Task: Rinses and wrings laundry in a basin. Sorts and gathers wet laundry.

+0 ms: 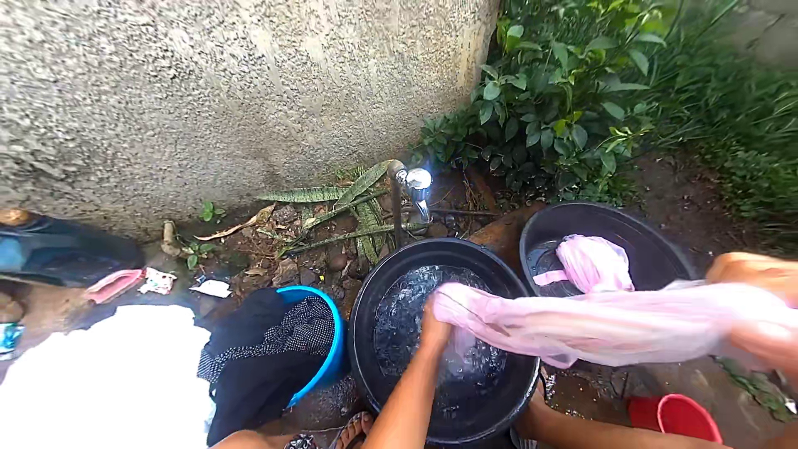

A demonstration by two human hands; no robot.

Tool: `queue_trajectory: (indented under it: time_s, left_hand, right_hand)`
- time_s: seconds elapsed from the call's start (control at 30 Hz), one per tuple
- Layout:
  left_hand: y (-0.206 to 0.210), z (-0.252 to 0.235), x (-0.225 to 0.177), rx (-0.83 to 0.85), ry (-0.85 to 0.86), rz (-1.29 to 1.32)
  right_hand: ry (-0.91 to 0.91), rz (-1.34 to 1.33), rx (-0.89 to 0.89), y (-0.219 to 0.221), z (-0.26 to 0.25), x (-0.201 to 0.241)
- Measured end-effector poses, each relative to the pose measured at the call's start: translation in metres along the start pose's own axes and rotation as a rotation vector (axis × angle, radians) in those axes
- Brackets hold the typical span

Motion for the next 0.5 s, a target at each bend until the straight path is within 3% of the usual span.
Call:
queue_trajectory:
  time_s: [0.03,0.07,0.13,0.2,0.27,0.37,0.5]
  left_hand:
    - [-0.001,0.002,-0.015,-0.009,-0.014,0.108]
    - [-0.001,0.002,-0.030,-0.012,-0.026,0.206]
    - [0.005,0.003,-0.055,-0.013,-0.024,0.347]
    - [0.015,0.010,-0.071,0.002,-0.030,0.434]
    - [0.026,0.024,-0.085,0.011,-0.057,0.536]
    - [0.043,0.053,-0.098,0.051,-0.148,0.735]
    - [0.043,0.076,-0.099,0.035,-0.311,1.131]
  right_hand:
    - [-0.188,0.056,-0.131,-0.024,0.012,-0.024]
    - [-0.264,0.146,-0.179,-0.041,0.018,-0.050]
    - [-0.106,0.299,-0.061,-0.043,0.011,-0.126]
    - [0.123,0.311,0.095,0.000,0.008,-0.205]
    - [0.248,0.216,0.135,0.057,0.007,-0.254]
    - [0.212,-0.070,0.014,0.125,-0.002,-0.264]
    - [0.157,-0.789,-0.448,0.147,-0.015,-0.235]
Point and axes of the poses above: each hand's wrist, its own z-axis away from the middle knuckle, its own y-axis out of the palm, x = y × z, the point moved 9 cm from there along -z, towards the middle knuckle, and after that the axes turned 8 degrees about -y, right-handed, at the moved point
